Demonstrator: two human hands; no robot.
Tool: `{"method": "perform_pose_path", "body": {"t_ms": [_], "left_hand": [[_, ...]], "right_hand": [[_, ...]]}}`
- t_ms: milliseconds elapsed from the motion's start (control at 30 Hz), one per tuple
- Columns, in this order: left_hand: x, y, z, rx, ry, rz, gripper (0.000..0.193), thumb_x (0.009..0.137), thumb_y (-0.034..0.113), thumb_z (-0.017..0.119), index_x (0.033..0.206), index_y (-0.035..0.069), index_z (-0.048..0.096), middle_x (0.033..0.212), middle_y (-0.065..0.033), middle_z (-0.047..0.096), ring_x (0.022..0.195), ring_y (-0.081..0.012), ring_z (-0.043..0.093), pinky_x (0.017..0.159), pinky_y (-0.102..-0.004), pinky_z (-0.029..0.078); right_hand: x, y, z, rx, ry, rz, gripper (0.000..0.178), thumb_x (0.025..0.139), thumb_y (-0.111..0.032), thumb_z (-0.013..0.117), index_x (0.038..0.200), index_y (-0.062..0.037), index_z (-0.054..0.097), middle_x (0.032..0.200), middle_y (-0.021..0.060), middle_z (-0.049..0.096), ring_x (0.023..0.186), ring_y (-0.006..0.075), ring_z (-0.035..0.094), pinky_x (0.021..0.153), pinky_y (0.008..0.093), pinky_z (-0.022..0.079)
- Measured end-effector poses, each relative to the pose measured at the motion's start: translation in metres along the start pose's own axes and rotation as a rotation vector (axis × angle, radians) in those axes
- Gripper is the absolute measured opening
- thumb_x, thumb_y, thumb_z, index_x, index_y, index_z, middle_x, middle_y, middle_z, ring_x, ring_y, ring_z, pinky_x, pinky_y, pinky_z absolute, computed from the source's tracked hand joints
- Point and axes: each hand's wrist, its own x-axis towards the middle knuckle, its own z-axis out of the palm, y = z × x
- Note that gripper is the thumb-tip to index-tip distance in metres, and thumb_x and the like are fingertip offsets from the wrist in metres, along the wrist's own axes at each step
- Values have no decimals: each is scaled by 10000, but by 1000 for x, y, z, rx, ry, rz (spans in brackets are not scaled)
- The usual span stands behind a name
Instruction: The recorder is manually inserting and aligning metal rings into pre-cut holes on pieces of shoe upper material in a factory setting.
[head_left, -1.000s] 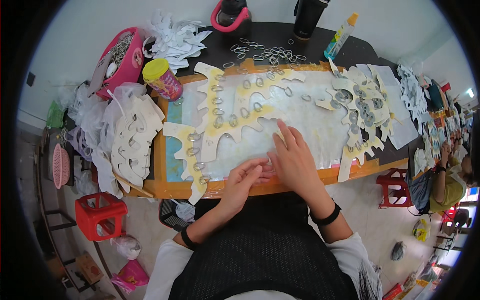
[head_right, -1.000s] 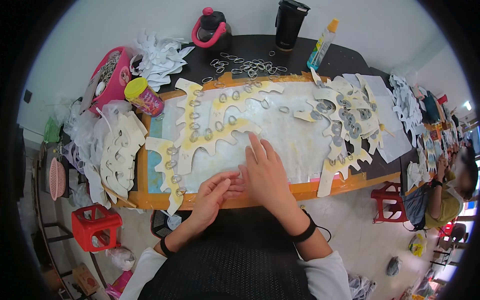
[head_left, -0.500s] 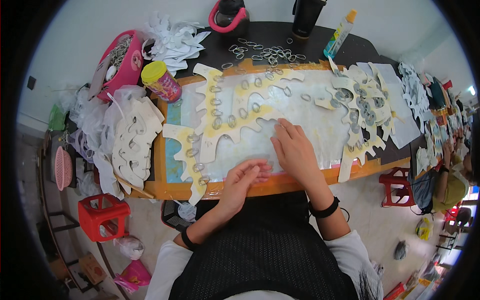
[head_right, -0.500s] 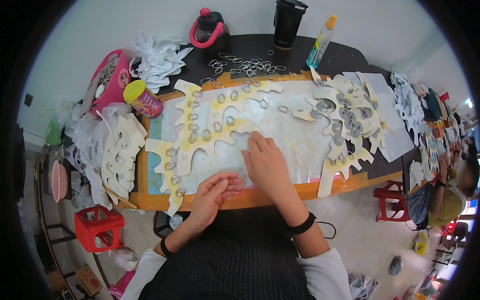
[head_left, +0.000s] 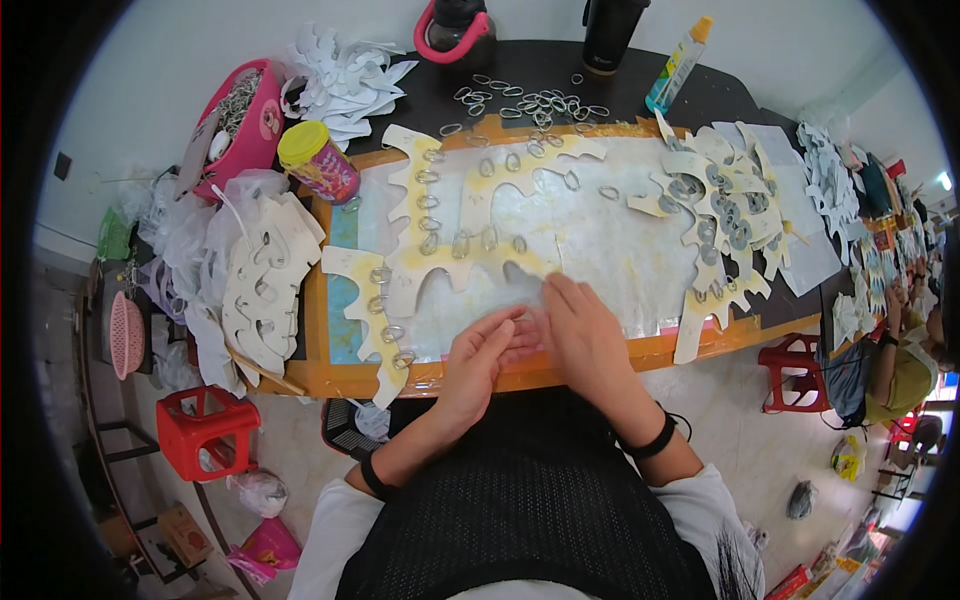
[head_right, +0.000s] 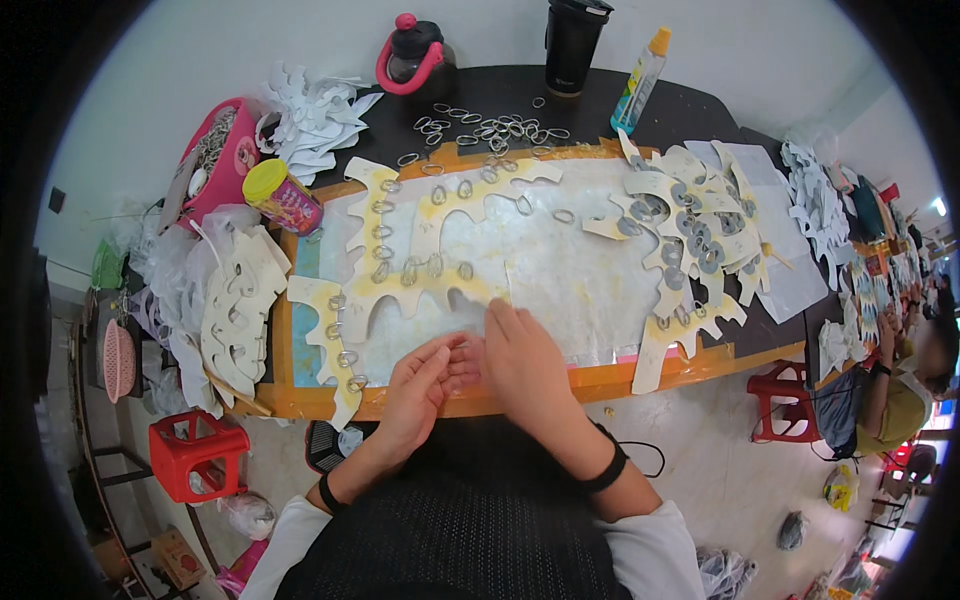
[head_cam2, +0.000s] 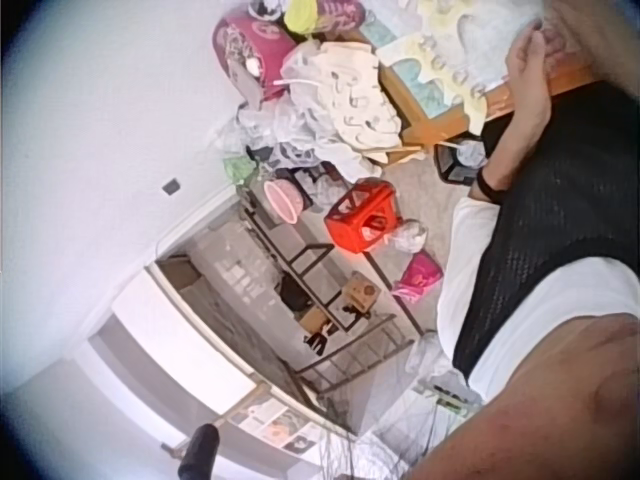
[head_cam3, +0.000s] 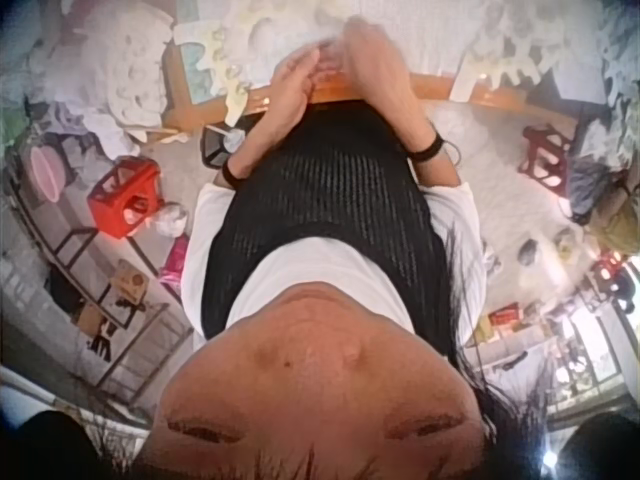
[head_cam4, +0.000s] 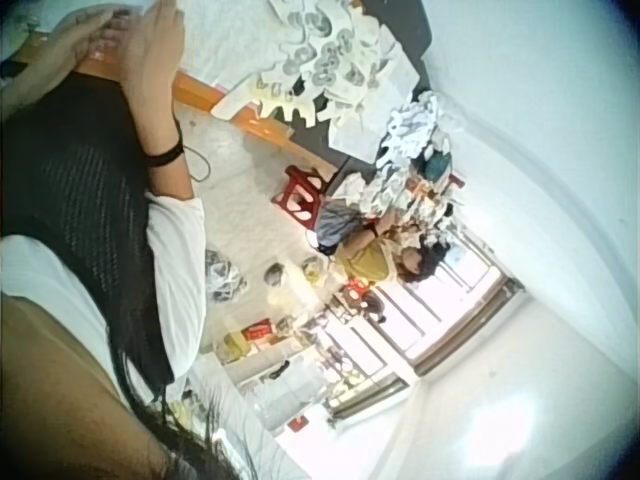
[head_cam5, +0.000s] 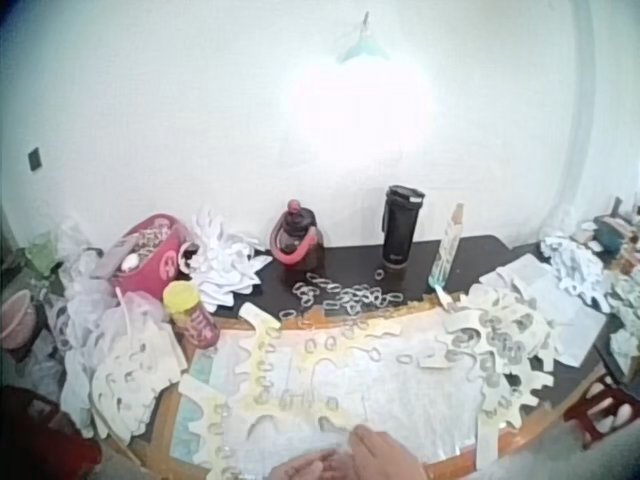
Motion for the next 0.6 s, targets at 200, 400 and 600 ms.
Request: {"method": "perform_pose_path", "body": {"t_ms": [200, 400, 600], "left_hand": [[4, -16, -2, 43, 153, 73, 222, 959, 105, 579, 1129, -37, 574, 1010, -107, 661, 885, -149, 648, 794, -268, 533], [-6, -20, -2, 91, 269, 146, 189, 930, 105, 633, 1076, -15, 630, 879, -9, 649, 736, -41, 585, 706, -206, 510], [-22, -6, 3, 61, 308, 64, 173, 919, 47, 625, 1074, -30, 634, 954, -31, 651, 825, -61, 600, 750, -217, 503]], "right_hand": [[-25, -36, -33, 119, -119, -100, 250, 824, -152, 649, 978, 35, 588, 1020, 136, 533, 785, 280, 548, 679, 372, 470], [-41, -23, -38, 421, -52, -34, 214, 842, -118, 662, 995, 12, 588, 1018, 141, 603, 803, 283, 620, 686, 355, 511], [-13, -17, -17, 919, 47, 491, 184, 878, -55, 639, 1041, 18, 597, 1016, 100, 659, 801, 147, 662, 704, 269, 527]]}}
